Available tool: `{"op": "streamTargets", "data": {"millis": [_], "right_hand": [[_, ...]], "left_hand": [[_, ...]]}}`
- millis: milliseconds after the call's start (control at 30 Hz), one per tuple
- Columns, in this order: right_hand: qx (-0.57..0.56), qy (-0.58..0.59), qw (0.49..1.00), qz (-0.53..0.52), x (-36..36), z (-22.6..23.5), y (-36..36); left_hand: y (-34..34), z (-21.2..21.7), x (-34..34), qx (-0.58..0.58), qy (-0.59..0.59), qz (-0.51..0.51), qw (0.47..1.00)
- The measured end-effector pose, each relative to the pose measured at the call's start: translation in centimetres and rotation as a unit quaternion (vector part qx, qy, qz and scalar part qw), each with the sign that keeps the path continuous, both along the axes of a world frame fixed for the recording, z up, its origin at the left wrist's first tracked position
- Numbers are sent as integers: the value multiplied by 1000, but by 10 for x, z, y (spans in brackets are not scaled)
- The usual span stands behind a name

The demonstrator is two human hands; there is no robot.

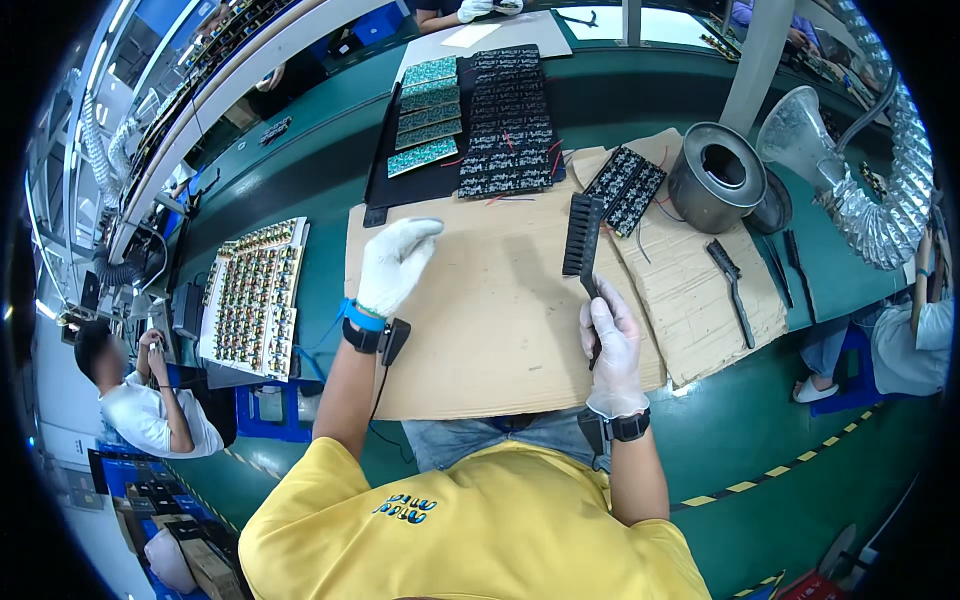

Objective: The recorder is using a brush to clean or finish multiple circuit boards at a manual assembly station.

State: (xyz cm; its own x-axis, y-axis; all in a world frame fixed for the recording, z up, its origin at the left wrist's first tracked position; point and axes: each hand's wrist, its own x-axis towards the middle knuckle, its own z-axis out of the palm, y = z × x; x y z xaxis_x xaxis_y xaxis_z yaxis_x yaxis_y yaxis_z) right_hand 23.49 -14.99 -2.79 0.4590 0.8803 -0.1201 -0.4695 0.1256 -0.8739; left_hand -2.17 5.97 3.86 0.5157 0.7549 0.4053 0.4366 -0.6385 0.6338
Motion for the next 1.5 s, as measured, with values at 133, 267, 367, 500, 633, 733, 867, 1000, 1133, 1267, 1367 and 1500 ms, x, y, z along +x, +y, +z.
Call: {"op": "streamTargets", "data": {"millis": [133, 267, 367, 500, 633, 733, 867, 1000, 1133, 1267, 1367, 1500], "right_hand": [[3, 0, 1000, -14, -3, -1, 1], [1, -5, 1000, -20, -2, 0, -1], [-6, -8, 1000, -22, -4, 0, 0], [-14, -12, 999, -27, -4, 2, 1], [-7, -13, 1000, -18, -3, 2, 3], [3, -13, 1000, -12, -4, 1, 3], [-8, -17, 999, -40, -7, 3, -3], [-8, -12, 999, -34, -6, 0, -3], [-30, -17, 999, -39, -6, 1, -1], [-1, 0, 999, -39, -1, -7, 2], [-8, -11, 999, -37, -2, -4, 4], [2, -16, 999, -31, -2, -7, 4]], "left_hand": [[-60, -15, -40, -88, -70, 40, 993], [-124, -30, -64, -93, -81, 162, 979], [-163, -43, -61, -98, -101, 199, 970], [-174, -44, -53, -119, -136, 165, 970], [-146, -45, -43, -173, -241, 87, 951], [-123, -45, -27, -260, -419, 17, 870], [-103, -36, -3, -449, -626, -83, 632], [-88, -40, 7, -532, -707, -82, 459], [-77, -41, 12, -511, -752, -75, 409], [-75, -41, 15, -524, -749, -58, 401], [-77, -43, 17, -544, -697, -101, 456], [-78, -34, 17, -572, -582, -109, 568]]}}
